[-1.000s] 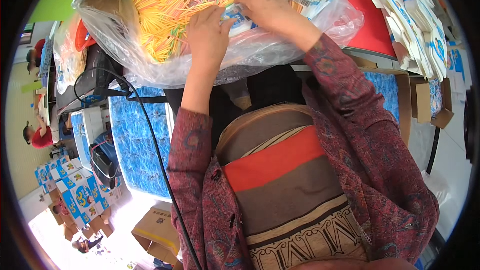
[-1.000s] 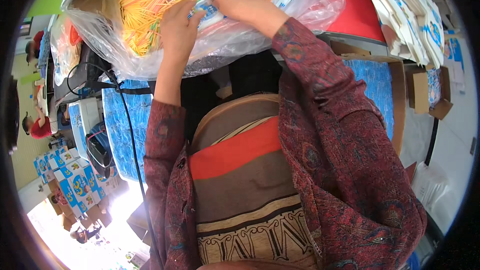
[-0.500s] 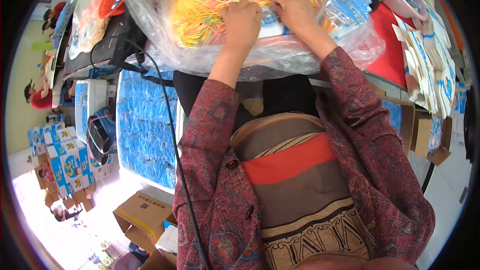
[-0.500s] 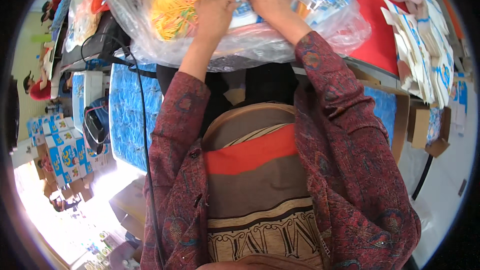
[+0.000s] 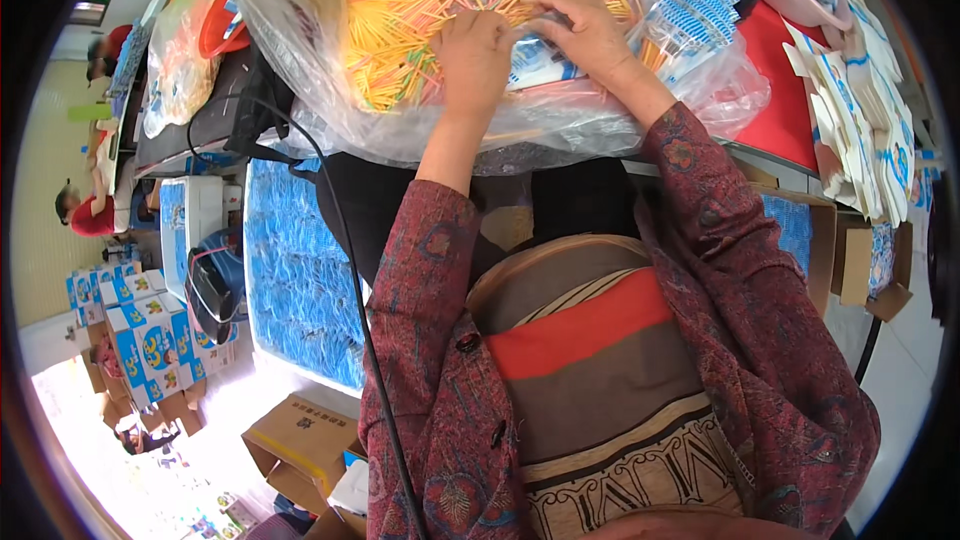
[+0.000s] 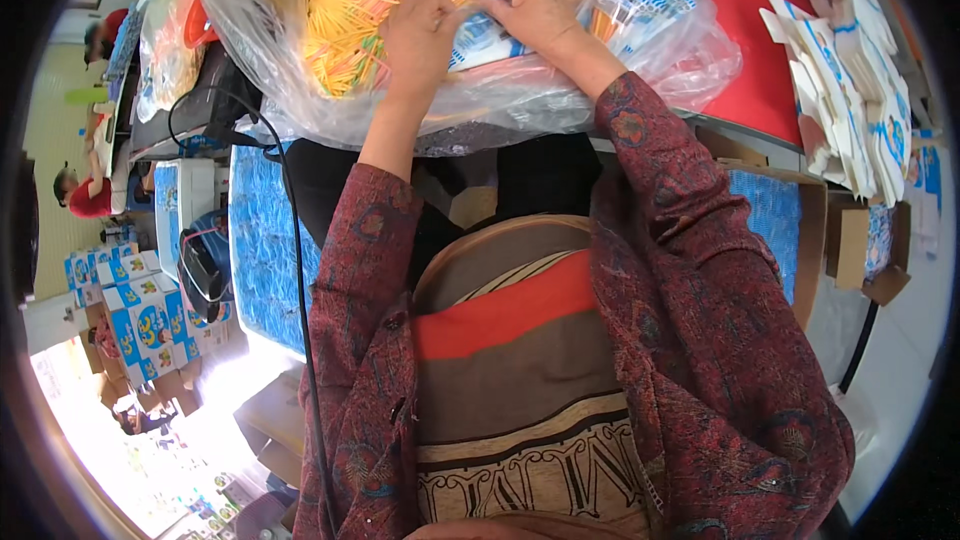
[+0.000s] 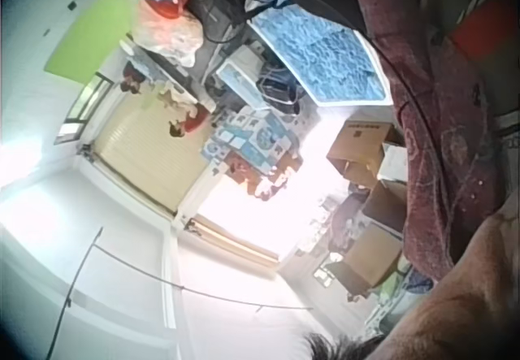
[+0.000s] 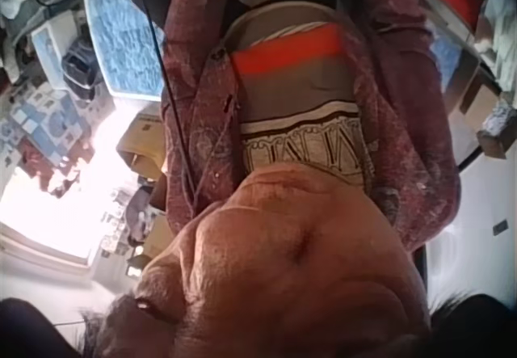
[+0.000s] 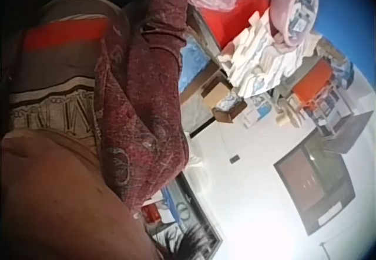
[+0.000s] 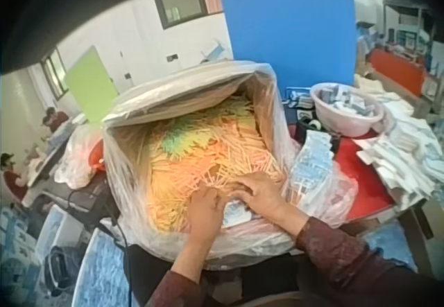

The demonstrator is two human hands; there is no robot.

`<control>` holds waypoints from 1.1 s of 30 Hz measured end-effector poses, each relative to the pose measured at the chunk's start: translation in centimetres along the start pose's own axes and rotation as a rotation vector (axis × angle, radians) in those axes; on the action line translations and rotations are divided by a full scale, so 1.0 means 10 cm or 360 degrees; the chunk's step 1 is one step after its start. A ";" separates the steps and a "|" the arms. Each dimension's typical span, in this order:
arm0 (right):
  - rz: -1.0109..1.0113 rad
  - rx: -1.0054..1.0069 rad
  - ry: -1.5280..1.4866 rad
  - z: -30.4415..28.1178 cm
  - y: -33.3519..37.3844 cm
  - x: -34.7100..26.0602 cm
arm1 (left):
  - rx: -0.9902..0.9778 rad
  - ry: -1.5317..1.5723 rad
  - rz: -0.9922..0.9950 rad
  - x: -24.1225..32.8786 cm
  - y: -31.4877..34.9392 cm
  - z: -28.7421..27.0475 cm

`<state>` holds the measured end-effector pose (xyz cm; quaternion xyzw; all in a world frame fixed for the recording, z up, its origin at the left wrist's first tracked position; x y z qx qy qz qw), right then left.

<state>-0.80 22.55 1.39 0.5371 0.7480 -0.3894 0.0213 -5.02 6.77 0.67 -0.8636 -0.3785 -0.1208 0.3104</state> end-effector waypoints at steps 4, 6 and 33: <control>0.0252 -0.0095 -0.0243 0.02 0.07 0.13 | -0.0015 0.0615 -0.0176 -0.02 -0.05 -0.10; 0.0295 -0.0116 -0.0316 -0.01 0.05 0.10 | -0.0022 0.0896 -0.0261 -0.02 -0.05 -0.13; 0.0559 -0.0467 -0.0652 -0.30 0.27 -0.84 | -0.0430 0.1602 -0.0649 0.39 0.69 -0.65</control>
Point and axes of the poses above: each hand's wrist, its own y-axis away from the middle knuckle, its own z-axis out of the palm, x = y × z, the point moved 4 cm from there along -y, towards the middle knuckle, and after that the axes turned 11 degrees about -x, right-handed, at the moved point
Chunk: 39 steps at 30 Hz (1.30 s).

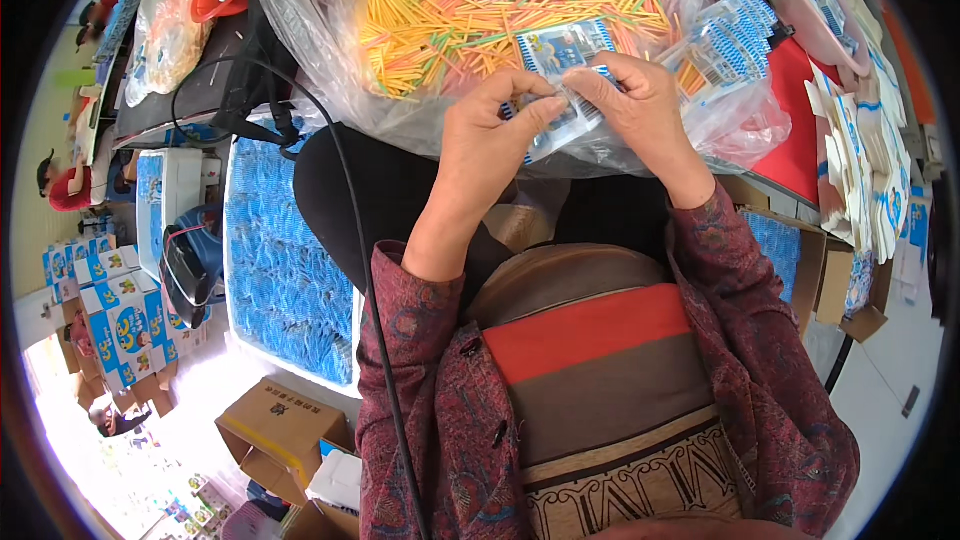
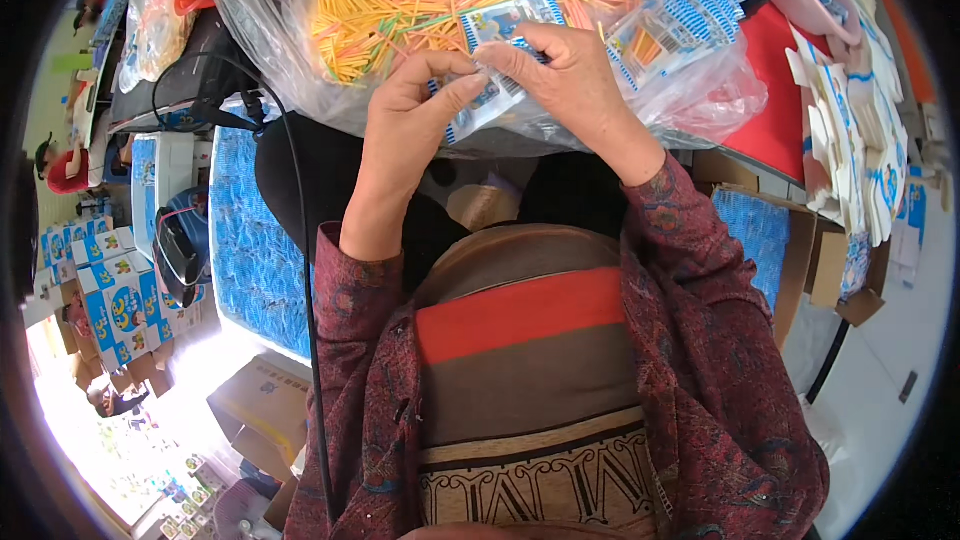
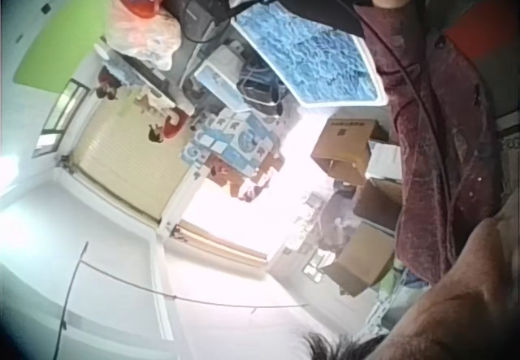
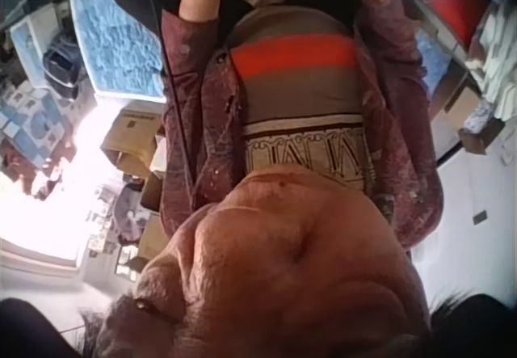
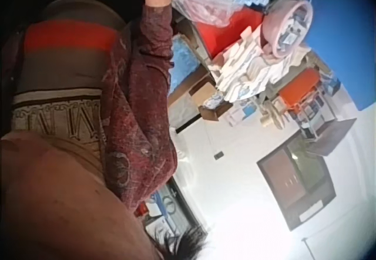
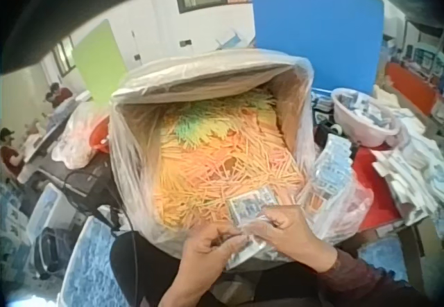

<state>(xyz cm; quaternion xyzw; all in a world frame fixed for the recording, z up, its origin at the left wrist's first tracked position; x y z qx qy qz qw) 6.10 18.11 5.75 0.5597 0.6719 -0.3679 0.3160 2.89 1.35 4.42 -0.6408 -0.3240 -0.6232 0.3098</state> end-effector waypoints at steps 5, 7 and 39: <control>0.0117 -0.0213 -0.0325 0.07 -0.11 0.06 | 0.0168 -0.0483 0.0626 0.02 -0.05 -0.15; 0.0205 -0.0318 -0.0297 0.00 -0.16 0.09 | 0.0169 -0.0493 0.0664 0.06 -0.04 -0.13; -0.0453 -0.0657 0.1430 0.73 -1.66 0.41 | 0.0372 -0.0334 0.0357 -0.24 0.02 -0.49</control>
Point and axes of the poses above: each hand's wrist, its own y-axis away from the middle knuckle, its own z-axis out of the palm, x = y × z, the point moved 4 cm from there along -y, towards the middle knuckle, and after that the axes turned 11 degrees about -x, right-handed, at the moved point
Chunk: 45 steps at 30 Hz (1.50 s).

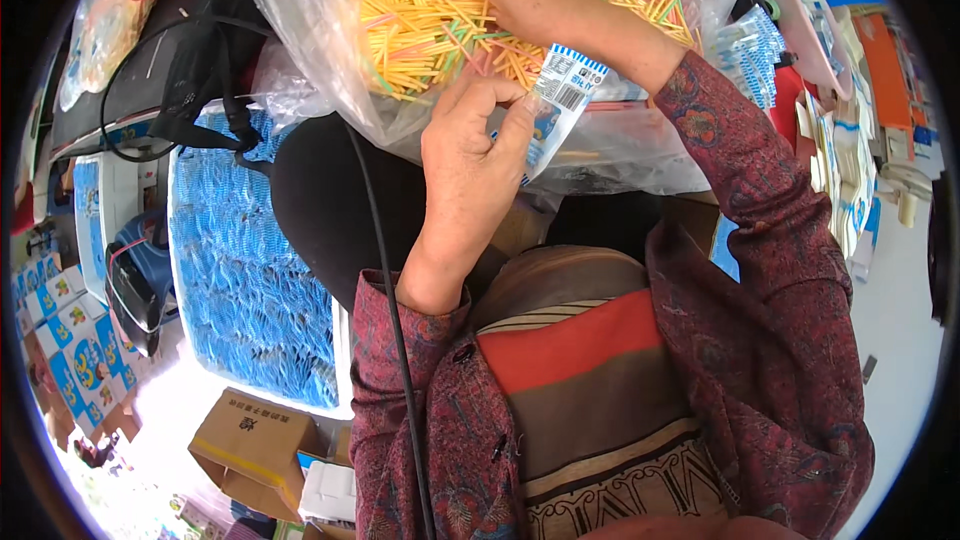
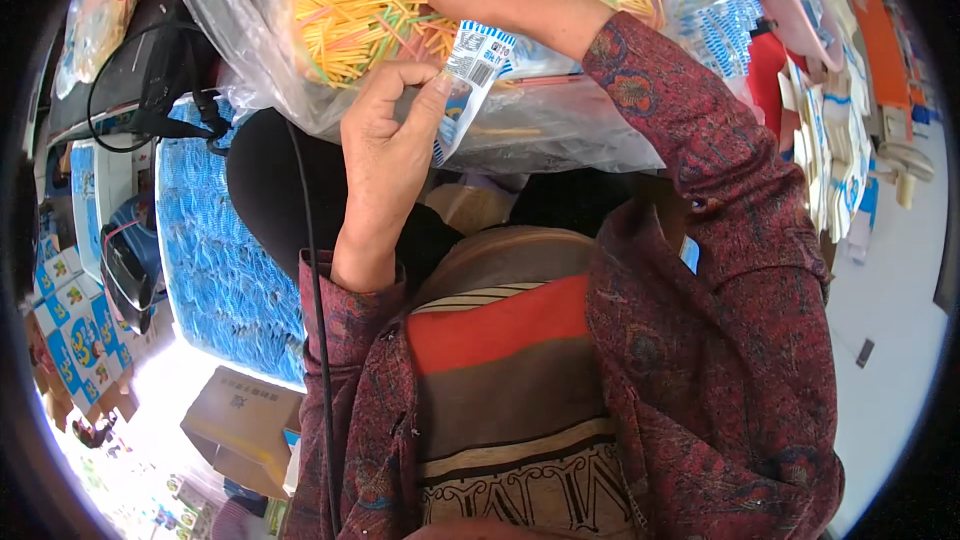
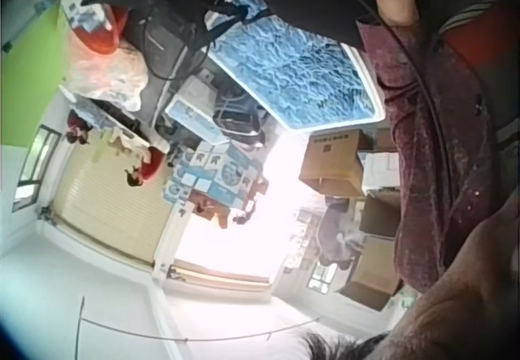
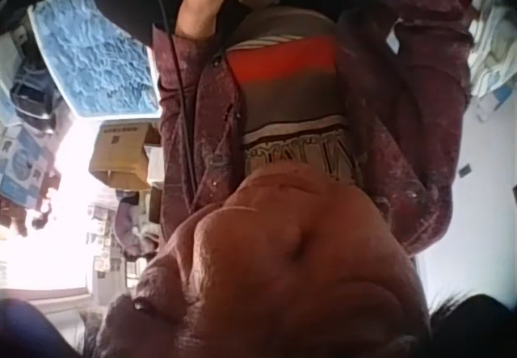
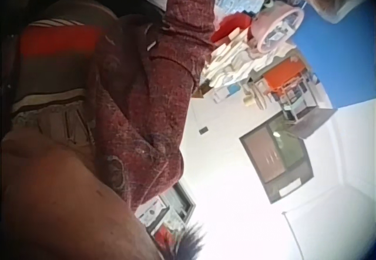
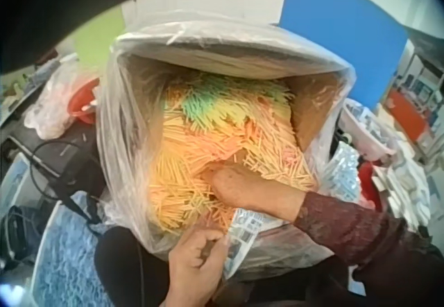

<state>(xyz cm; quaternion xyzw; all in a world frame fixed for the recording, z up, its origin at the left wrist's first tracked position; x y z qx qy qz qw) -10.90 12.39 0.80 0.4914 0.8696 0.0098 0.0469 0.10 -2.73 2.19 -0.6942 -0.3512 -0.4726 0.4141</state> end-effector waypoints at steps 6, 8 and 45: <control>0.0245 0.0065 -0.0842 0.02 0.03 0.12 | 0.0053 0.0250 -0.0111 -0.08 0.00 0.00; 0.0384 0.0044 -0.1079 0.02 0.03 0.18 | 0.0096 0.0858 -0.0349 -0.13 -0.04 0.00; 0.0382 0.0619 -0.2440 -0.21 0.22 -0.21 | 0.0400 0.2396 -0.0086 -0.32 -0.83 0.30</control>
Point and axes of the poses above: each hand's wrist, its own y-axis away from the middle knuckle, its own z-axis out of the palm, x = y × z, the point moved 4 cm from there along -y, towards the middle knuckle, and after that the axes turned 11 degrees about -x, right-handed, at the moved point
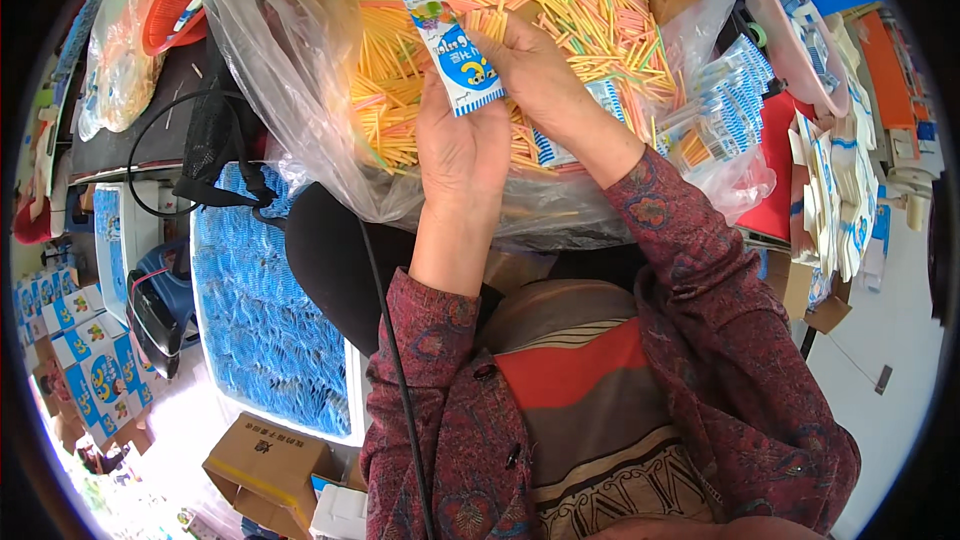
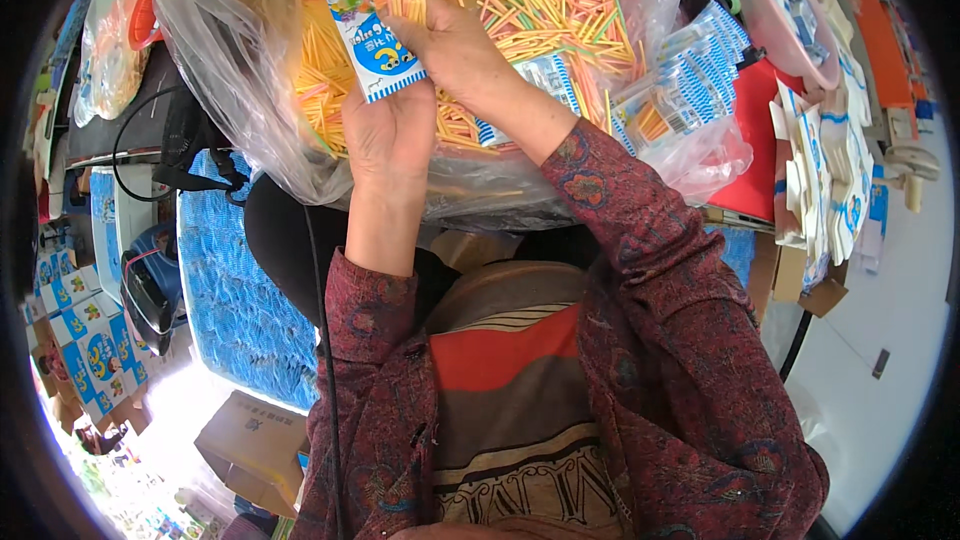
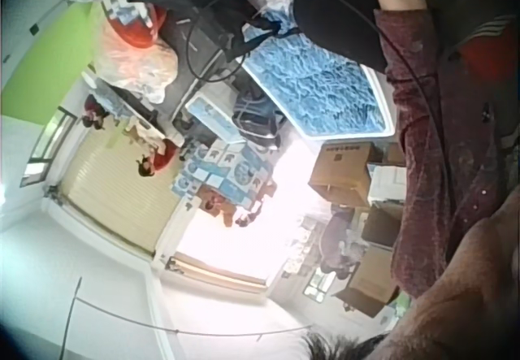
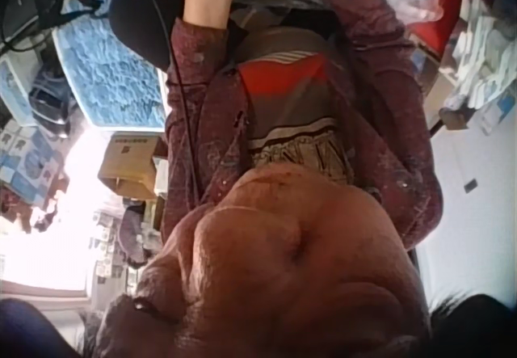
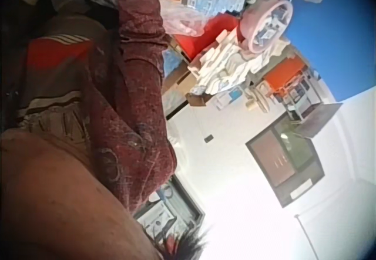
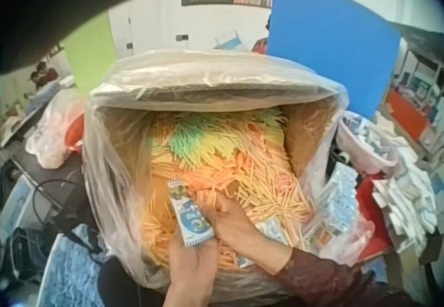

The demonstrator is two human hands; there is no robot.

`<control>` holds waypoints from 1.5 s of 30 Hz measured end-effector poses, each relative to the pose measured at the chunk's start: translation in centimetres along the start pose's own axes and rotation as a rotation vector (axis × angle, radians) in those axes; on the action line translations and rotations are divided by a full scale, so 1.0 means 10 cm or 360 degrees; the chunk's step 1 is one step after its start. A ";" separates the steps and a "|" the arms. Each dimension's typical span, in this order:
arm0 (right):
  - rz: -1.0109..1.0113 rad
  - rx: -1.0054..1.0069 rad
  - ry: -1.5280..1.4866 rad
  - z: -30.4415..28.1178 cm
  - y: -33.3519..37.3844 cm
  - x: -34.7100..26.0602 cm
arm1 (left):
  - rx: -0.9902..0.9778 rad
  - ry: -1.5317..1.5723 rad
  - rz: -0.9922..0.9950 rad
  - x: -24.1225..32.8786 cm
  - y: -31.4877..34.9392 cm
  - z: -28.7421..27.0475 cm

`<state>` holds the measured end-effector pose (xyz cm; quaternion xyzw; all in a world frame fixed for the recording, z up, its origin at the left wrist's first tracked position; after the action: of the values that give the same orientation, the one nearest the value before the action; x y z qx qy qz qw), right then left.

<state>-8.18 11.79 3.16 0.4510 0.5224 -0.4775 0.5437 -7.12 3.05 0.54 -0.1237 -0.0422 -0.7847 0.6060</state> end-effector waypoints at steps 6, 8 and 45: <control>-0.0182 0.0124 -0.0151 -0.19 -0.04 -0.01 | 0.0012 -0.0448 -0.0002 0.13 0.05 0.06; -0.0389 0.0113 0.0645 -0.40 -0.10 0.17 | 0.0081 -0.1008 0.0088 0.21 0.09 0.15; -0.0715 0.0084 -0.0156 -0.18 0.47 -0.49 | -0.0128 -0.1059 0.0081 0.09 0.27 0.08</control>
<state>-3.78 14.45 7.97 0.3137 0.5700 -0.6215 0.4364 -4.61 1.68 1.27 -0.3980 -0.2036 -0.6869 0.5729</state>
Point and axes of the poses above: each hand's wrist, its own y-axis away from the middle knuckle, its own z-axis out of the palm, x = y × z, the point moved 4 cm from there along -y, towards the middle knuckle, and after that the axes turned 11 degrees about -x, right-handed, at the moved point
